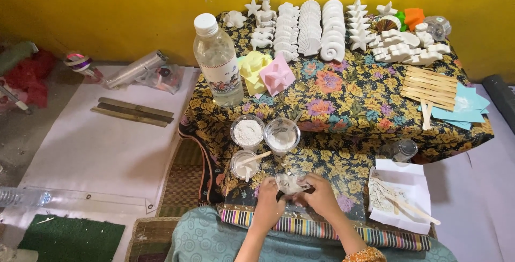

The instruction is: Demolding white figurines and pouring liquid into small containers as part of a manufacturing process.

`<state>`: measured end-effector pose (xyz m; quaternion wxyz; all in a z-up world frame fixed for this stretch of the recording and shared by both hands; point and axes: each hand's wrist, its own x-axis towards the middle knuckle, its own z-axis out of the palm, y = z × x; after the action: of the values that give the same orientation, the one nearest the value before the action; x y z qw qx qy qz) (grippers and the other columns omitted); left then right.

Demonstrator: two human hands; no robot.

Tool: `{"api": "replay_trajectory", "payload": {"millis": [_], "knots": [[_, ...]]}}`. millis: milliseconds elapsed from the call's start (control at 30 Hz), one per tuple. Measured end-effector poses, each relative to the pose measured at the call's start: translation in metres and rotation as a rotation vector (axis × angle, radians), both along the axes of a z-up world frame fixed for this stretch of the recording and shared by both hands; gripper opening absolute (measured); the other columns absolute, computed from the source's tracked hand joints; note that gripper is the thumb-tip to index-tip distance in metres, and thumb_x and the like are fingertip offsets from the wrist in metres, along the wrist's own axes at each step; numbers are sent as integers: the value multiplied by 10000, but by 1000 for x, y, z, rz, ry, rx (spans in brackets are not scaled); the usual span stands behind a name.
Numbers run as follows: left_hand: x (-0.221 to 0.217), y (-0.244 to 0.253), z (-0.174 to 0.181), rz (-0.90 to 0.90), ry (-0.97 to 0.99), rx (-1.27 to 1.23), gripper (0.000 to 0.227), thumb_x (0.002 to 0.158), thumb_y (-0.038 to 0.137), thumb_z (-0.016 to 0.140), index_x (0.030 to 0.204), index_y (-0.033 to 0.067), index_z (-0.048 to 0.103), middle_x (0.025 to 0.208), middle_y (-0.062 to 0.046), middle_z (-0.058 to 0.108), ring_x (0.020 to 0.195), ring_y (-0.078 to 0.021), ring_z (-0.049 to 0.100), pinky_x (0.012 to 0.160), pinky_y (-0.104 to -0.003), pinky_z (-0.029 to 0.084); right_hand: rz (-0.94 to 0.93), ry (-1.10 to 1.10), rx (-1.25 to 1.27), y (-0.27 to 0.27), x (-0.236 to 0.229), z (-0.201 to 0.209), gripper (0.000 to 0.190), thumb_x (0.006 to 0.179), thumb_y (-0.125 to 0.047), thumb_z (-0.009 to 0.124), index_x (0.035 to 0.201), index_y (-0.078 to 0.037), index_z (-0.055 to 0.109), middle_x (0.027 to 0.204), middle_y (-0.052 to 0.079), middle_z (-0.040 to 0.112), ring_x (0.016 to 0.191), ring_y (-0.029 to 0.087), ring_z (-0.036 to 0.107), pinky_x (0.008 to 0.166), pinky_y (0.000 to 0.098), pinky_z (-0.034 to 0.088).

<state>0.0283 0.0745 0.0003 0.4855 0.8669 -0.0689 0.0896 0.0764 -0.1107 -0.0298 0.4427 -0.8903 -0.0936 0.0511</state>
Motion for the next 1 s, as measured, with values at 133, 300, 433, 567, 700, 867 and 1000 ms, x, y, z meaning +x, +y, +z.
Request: {"api": "replay_trajectory", "payload": {"millis": [133, 300, 433, 567, 700, 867, 1000], "knots": [[4, 0, -9, 13, -30, 86, 471, 677, -51, 653, 1143, -8, 707, 1097, -128, 694, 1061, -281, 559, 973, -377, 449, -48, -68, 37, 3, -1, -10, 272, 603, -167, 921, 837, -90, 805, 857, 6, 772, 721, 156, 671, 754, 270, 541], [5, 5, 4, -15, 141, 26, 564, 770, -38, 701, 1328, 24, 647, 1170, -108, 656, 1089, -256, 586, 1029, -356, 448, 105, 65, -15, -2, 4, 24, 718, 526, -201, 973, 1186, -106, 707, 1203, -4, 692, 1073, 218, 685, 966, 341, 519], [0, 7, 8, 73, 39, 54, 698, 759, 80, 813, 1409, 20, 565, 1223, -136, 686, 1146, -282, 610, 1014, -386, 469, 180, 325, -188, 2, 18, 53, 1030, 524, -295, 1002, 1449, -344, 551, 1456, -54, 592, 1300, 229, 595, 1151, 445, 446], [-7, -2, 11, 106, 31, 93, 540, 788, 75, 713, 1321, 143, 661, 1218, -87, 681, 1150, -261, 557, 1044, -406, 413, 282, 144, -185, 0, 26, 41, 579, 657, -232, 906, 1207, -202, 727, 1212, -16, 671, 1051, 222, 680, 985, 394, 540], [2, -9, -11, 194, -109, 12, 330, 683, -46, 700, 1000, 15, 771, 977, -87, 742, 926, -232, 638, 860, -334, 526, 161, 161, -204, 6, 20, 41, 501, 601, -174, 932, 1079, -241, 798, 1073, -108, 698, 961, 160, 702, 989, 358, 560], [4, -9, -4, 203, -93, -31, 317, 683, -51, 688, 979, 10, 786, 947, -76, 754, 864, -216, 632, 804, -312, 533, 74, 76, -241, 6, 14, 16, 441, 645, -239, 891, 1070, -187, 787, 1170, -124, 703, 977, 180, 720, 914, 338, 556], [0, -11, 12, 216, 7, -88, 435, 720, -67, 657, 1143, 4, 730, 1123, -92, 760, 1032, -232, 685, 945, -327, 529, 65, 40, -240, 7, 9, 6, 406, 717, -286, 852, 1105, -191, 779, 1078, -117, 642, 910, 138, 674, 834, 293, 544]]}}
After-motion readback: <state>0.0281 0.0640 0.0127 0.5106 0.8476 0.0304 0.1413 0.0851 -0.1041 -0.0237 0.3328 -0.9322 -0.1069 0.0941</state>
